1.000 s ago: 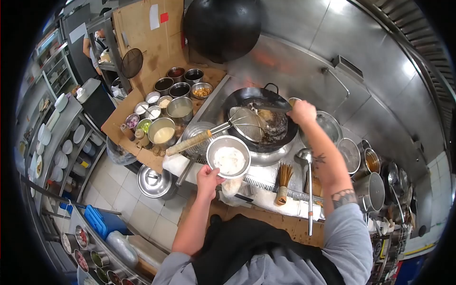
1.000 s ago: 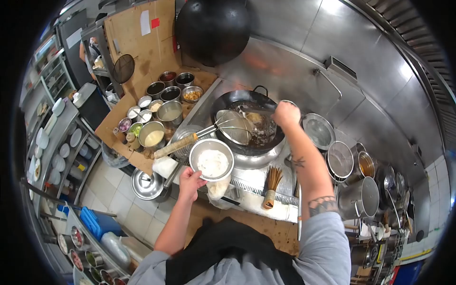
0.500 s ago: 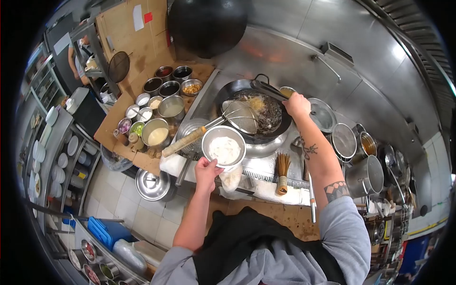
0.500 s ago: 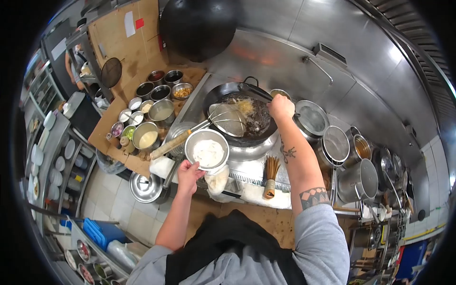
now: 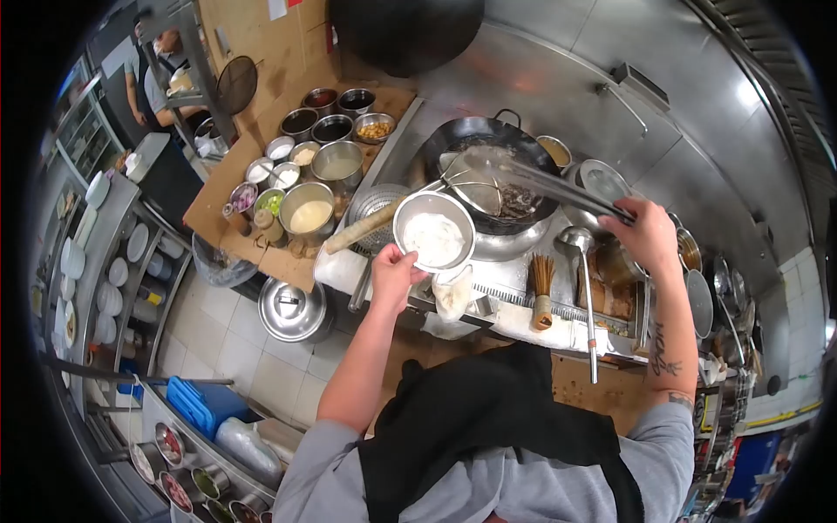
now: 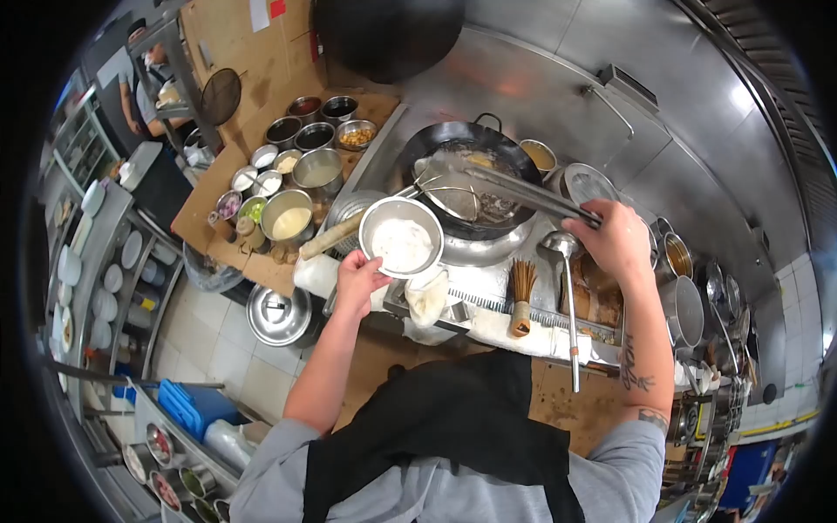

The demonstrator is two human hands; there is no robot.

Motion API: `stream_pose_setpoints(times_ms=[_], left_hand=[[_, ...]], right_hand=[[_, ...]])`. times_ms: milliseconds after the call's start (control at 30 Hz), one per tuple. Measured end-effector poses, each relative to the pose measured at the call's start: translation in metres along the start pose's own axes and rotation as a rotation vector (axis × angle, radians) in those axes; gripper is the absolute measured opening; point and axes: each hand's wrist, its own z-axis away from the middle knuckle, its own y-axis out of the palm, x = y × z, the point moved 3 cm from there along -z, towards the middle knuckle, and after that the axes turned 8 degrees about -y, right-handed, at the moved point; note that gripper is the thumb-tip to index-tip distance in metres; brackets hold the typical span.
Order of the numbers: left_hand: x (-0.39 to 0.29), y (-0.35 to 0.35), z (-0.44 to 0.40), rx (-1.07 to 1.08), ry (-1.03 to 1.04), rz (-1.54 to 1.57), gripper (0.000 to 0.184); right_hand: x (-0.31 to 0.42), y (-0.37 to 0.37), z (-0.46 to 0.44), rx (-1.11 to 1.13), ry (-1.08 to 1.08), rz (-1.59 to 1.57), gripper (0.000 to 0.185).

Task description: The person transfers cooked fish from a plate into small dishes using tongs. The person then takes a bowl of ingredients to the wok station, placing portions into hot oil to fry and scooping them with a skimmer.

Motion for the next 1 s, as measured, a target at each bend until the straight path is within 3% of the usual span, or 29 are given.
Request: stream_pose_setpoints(times_ms=[333, 433, 600, 833, 1000], left_hand=[[-0.010, -0.013, 0.004, -0.030, 0.148, -0.043, 0.016], [-0.010, -0.011, 0.005, -0.036, 0.177, -0.072, 0.017], [-0.005, -0.011, -0.001, -0.068, 0.162, -0.033, 0.018], [0.013, -0.003, -0.024, -0.070, 0.099, -0.026, 0.022], [0.011, 0.002, -0.010, -0.057, 0.057, 0.005, 0.023]], right_hand=[[0.061, 0.015, 0.006, 0.150, -0.326, 0.097, 0.034], [0.065, 0.022, -0.001, 0.141, -0.315, 0.130, 0.035], [0.049, 0.014, -0.005, 0.131, -0.233, 0.048, 0.031], [-0.004, -0.012, -0.022, -0.034, 0.000, 0.015, 0.041], [-0.055, 0.027, -0.054, -0.012, 0.147, 0.053, 0.043]])
